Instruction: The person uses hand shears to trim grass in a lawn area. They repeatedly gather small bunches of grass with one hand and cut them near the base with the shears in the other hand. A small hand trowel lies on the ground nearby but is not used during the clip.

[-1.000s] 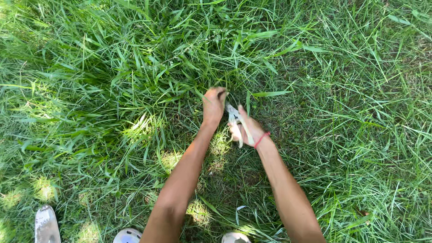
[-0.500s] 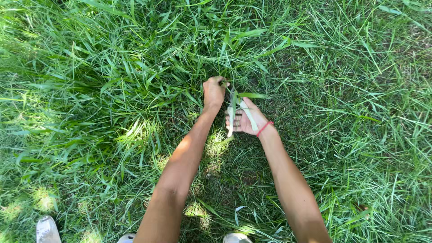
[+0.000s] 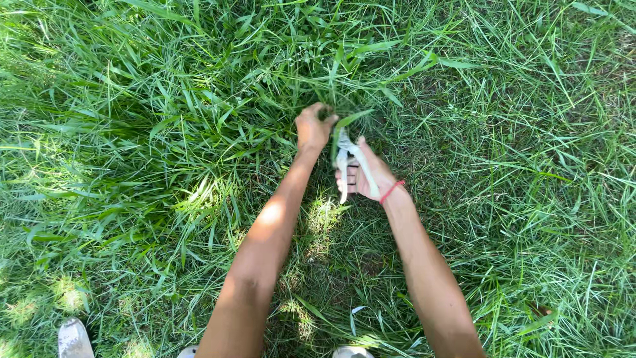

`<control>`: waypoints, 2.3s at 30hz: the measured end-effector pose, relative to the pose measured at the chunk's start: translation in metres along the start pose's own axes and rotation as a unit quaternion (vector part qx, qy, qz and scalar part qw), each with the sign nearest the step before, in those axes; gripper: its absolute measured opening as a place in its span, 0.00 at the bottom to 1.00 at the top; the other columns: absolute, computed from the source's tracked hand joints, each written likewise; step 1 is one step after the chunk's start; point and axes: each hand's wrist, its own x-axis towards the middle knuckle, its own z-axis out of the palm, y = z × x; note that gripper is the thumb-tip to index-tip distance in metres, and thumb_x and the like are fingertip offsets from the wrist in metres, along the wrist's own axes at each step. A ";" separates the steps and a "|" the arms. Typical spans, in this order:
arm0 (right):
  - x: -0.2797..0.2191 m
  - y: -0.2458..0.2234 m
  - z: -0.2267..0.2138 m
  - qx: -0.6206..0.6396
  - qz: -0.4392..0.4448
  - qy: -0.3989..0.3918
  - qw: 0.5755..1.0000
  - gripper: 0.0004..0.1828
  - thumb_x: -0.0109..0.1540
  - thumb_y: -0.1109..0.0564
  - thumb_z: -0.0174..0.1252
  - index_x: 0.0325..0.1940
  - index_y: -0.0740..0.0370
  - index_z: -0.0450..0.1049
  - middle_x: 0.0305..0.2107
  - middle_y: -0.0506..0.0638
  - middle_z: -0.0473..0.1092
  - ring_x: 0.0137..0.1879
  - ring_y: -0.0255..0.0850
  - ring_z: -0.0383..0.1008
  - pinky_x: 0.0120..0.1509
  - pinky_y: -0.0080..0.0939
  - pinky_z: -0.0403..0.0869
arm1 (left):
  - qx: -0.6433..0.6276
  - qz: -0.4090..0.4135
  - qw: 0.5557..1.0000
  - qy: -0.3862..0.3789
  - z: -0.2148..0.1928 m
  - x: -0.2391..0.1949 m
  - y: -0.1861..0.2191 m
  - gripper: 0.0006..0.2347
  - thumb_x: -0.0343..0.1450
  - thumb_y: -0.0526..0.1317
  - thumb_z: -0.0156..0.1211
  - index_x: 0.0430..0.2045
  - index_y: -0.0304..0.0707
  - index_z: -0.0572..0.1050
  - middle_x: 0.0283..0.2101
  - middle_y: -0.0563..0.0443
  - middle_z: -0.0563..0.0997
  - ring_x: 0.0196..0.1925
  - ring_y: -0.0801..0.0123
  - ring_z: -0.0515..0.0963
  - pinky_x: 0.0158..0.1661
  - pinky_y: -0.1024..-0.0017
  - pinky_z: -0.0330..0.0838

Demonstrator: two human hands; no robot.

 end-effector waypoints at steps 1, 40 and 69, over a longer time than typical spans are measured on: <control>-0.008 -0.005 0.004 0.004 0.002 0.015 1.000 0.43 0.63 0.21 0.36 0.52 0.61 0.71 0.33 0.56 0.74 0.39 0.48 0.76 0.48 0.52 0.77 | 0.009 0.084 0.996 0.023 0.005 0.002 0.002 0.19 0.57 0.34 0.77 0.40 0.28 0.81 0.35 0.28 0.82 0.35 0.45 0.84 0.39 0.59 0.78; 0.079 -0.027 0.009 0.026 0.104 -0.078 0.991 0.34 0.62 0.35 0.53 0.56 0.67 0.74 0.34 0.54 0.73 0.41 0.46 0.76 0.53 0.51 0.77 | -0.047 -0.010 0.999 0.025 0.034 0.042 -0.106 0.14 0.61 0.32 0.71 0.41 0.31 0.81 0.39 0.38 0.87 0.37 0.61 0.87 0.37 0.69 0.81; -0.097 0.025 0.048 -0.705 -0.036 0.208 0.678 0.49 0.55 0.25 0.60 0.68 0.59 0.63 0.53 0.67 0.70 0.57 0.61 0.74 0.59 0.59 0.72 | 0.238 0.010 0.964 -0.122 -0.102 -0.156 -0.045 0.32 0.71 0.55 0.58 0.69 0.44 0.60 0.70 0.30 0.57 0.69 0.32 0.55 0.63 0.43 0.55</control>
